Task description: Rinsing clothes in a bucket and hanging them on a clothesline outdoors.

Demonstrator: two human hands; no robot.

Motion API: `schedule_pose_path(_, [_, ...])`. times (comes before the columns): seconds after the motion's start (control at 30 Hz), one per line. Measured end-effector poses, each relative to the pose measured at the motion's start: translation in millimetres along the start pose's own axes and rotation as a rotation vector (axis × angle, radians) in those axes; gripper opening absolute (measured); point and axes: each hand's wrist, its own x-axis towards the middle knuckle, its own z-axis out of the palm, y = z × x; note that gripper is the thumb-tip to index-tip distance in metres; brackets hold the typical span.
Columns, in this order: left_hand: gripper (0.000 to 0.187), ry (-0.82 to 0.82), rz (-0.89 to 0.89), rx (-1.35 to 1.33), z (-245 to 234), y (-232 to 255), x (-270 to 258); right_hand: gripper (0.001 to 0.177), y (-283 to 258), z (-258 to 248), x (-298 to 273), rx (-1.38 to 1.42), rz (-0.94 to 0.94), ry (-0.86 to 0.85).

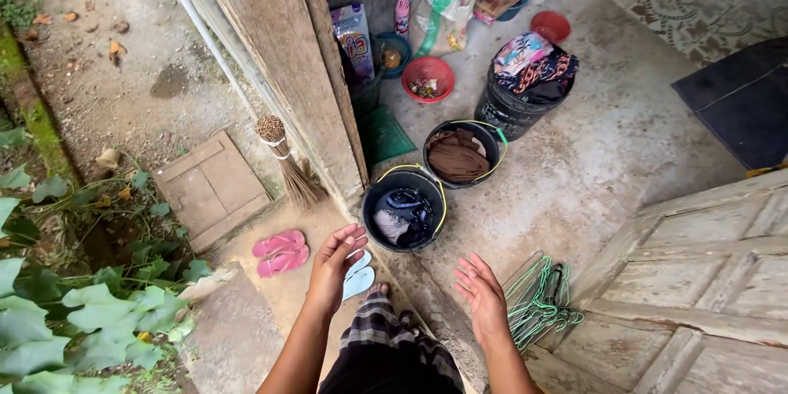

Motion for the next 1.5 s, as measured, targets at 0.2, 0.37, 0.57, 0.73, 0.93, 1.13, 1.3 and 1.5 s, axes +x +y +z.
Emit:
schedule_pose_path(0.2, [0.036,0.024,-0.088,0.108,-10,-39,52,0.058,44,-6,54,-0.067,0.151,0.032])
schedule_pose_path(0.37, [0.035,-0.010,-0.195,0.202,-27,-110,132,0.058,94,-12,122,-0.052,0.245,0.053])
schedule_pose_path(0.57, [0.036,-0.060,-0.332,0.181,-48,-196,234,0.055,190,-30,221,-0.019,0.346,0.087])
schedule_pose_path(0.73, [0.033,-0.021,-0.455,0.187,-69,-260,307,0.049,264,-38,295,-0.016,0.407,0.089])
schedule_pose_path(0.93, [0.033,0.011,-0.463,0.113,-86,-294,340,0.049,358,-48,373,-0.158,0.407,0.075])
schedule_pose_path(1.13, [0.032,0.084,-0.485,0.032,-102,-312,345,0.054,387,-22,432,-1.368,0.213,-0.223])
schedule_pose_path(1.3, [0.031,0.102,-0.490,-0.033,-109,-315,346,0.067,389,-8,446,-1.644,0.452,-0.347])
schedule_pose_path(1.5, [0.031,0.074,-0.507,-0.032,-114,-319,350,0.066,381,7,453,-1.736,0.568,-0.417])
